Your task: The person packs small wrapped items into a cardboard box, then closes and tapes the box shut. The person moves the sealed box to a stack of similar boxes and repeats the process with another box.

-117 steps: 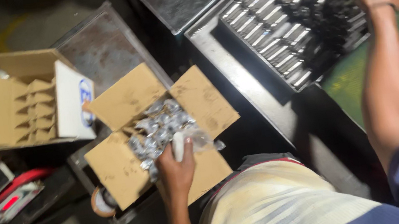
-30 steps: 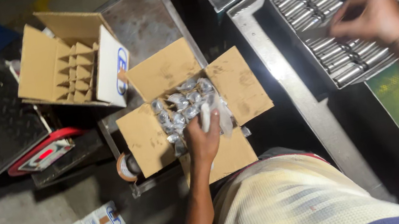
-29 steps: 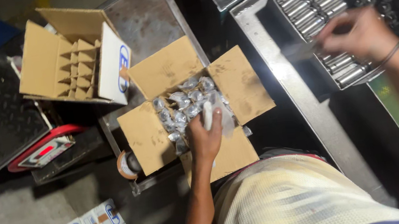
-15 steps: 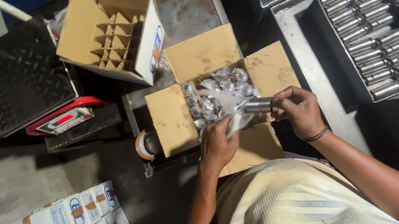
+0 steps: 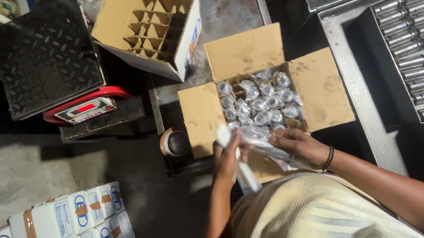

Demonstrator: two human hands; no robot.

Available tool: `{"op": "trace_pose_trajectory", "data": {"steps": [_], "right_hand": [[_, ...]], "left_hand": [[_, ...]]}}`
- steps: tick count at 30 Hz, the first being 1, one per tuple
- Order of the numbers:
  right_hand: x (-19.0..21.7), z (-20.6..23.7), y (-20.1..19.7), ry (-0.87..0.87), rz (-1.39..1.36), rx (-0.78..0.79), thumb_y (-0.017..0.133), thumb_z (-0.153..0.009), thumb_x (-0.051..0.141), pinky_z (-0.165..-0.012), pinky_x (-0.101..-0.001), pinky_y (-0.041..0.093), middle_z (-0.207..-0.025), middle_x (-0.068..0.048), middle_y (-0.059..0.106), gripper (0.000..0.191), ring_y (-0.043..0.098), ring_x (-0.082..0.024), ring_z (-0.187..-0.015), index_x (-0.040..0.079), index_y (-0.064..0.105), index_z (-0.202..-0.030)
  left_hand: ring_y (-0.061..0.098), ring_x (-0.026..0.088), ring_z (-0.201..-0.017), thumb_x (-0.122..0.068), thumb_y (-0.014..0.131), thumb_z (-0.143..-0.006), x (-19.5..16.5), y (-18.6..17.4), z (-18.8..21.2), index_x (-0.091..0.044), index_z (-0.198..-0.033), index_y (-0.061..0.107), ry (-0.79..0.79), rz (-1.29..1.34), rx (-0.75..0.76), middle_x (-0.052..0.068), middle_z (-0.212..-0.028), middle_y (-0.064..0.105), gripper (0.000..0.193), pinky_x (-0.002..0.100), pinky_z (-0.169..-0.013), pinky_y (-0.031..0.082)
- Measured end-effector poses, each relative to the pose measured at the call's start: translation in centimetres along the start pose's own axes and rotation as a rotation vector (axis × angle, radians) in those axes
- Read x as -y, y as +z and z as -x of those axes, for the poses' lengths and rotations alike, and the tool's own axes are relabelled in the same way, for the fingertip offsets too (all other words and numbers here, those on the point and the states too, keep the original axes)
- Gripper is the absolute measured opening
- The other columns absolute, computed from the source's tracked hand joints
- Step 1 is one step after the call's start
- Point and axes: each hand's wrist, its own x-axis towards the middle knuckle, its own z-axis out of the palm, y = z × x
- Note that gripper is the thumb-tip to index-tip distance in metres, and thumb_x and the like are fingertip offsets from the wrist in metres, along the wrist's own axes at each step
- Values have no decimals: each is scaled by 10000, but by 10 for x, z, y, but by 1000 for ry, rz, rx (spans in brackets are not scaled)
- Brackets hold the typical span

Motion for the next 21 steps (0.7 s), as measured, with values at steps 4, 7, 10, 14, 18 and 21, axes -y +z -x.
{"op": "trace_pose_trajectory", "data": {"steps": [4,7,10,14,18,21], "right_hand": [[11,-52,9,-578,513,-339,629,-994,237,-742,-296,562,-991,-64,705,349,665,-157,-888,22,557,-1260],[59,-119,8,-783,1445,-430,800,-795,239,-760,-462,562,-1197,-268,666,465,686,-429,-901,22,664,-1184],[98,-168,-1,-478,1764,-33,796,-834,274,-883,-479,581,-1030,-184,730,281,714,-400,-966,108,748,-1055],[116,-187,-7,-146,1614,-190,883,-672,415,-836,-449,588,-961,-102,762,407,744,-326,-914,218,785,-1015],[112,-156,14,-252,1608,-345,932,-622,442,-728,-459,566,-902,-76,759,556,712,-313,-842,207,730,-1083],[95,-109,39,-377,1263,-266,845,-828,470,-670,-383,587,-800,-106,762,446,767,-247,-704,53,704,-892]], "left_hand": [[588,119,-524,-305,701,-957,5,-25,10,-42,-932,627,63,167,-180,85,-719,662,274,266,-454,438],[540,128,-476,-283,732,-940,7,-24,14,-56,-905,603,70,249,-220,78,-708,652,263,271,-453,445],[524,124,-471,-246,747,-907,8,-26,19,-77,-923,609,78,203,-225,72,-700,647,218,272,-445,427],[596,152,-577,-197,771,-901,11,-41,31,-41,-1001,627,133,192,-171,90,-745,653,235,300,-508,487],[756,239,-806,-218,690,-889,11,-54,31,4,-1156,654,-36,256,113,160,-1029,773,349,363,-722,634],[759,295,-1038,-82,710,-954,15,-50,17,90,-1240,624,200,136,-38,263,-1199,719,345,439,-908,630]]}}
